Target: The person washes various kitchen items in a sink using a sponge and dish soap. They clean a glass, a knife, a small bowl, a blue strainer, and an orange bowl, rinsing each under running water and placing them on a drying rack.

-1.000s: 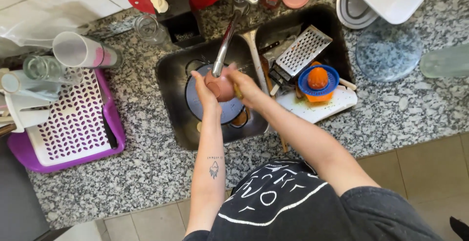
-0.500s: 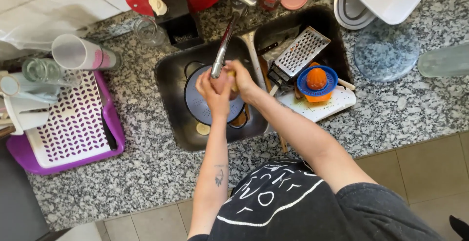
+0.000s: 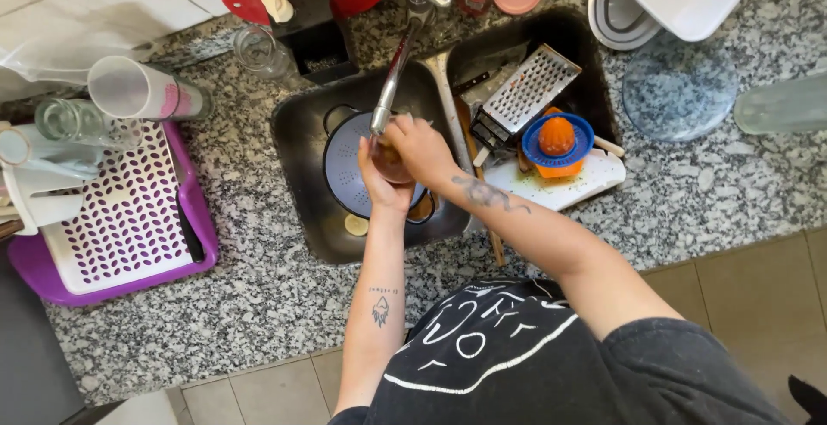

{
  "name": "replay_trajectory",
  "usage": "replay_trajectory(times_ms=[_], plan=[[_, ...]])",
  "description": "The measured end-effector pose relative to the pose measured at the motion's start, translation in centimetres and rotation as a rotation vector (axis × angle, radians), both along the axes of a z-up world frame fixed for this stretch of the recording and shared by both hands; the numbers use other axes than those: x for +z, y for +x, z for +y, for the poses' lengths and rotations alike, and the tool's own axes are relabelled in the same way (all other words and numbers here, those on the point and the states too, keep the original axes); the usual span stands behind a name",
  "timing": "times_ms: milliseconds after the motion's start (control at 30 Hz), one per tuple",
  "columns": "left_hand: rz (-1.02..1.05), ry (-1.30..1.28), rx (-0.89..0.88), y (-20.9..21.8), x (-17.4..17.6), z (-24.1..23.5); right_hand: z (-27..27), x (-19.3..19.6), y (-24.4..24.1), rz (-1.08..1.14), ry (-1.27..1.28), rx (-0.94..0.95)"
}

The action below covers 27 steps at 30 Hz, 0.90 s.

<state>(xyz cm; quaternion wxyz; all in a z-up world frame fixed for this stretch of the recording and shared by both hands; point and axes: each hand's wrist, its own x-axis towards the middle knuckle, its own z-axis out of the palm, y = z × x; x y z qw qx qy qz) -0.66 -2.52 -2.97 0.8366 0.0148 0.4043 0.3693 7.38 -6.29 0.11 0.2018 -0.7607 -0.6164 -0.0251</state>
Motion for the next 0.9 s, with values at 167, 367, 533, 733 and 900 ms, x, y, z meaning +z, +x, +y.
replay_trajectory(times_ms=[167, 367, 533, 733, 900], plan=[[0.090, 0.075, -0.072, 0.5, -0.4, 0.4, 2.1, 2.8, -0.1, 0.762, 0.031, -0.201], [0.413, 0.236, -0.207, -1.0, 0.2, 1.4, -1.2, 0.7, 1.5, 0.397, -0.058, 0.225], [0.616, 0.505, -0.273, 0.9, 9.0, 0.4, -3.3, 1.6, 4.7, 0.296, -0.106, 0.129], [1.027, 1.084, -0.297, 1.1, 2.9, 0.0, 0.6, -3.3, 0.0, 1.954, 0.012, -0.417], [1.287, 1.517, -0.309, -2.1, 1.9, 3.5, 2.3, -3.9, -1.6, 1.932, -0.007, -0.439]])
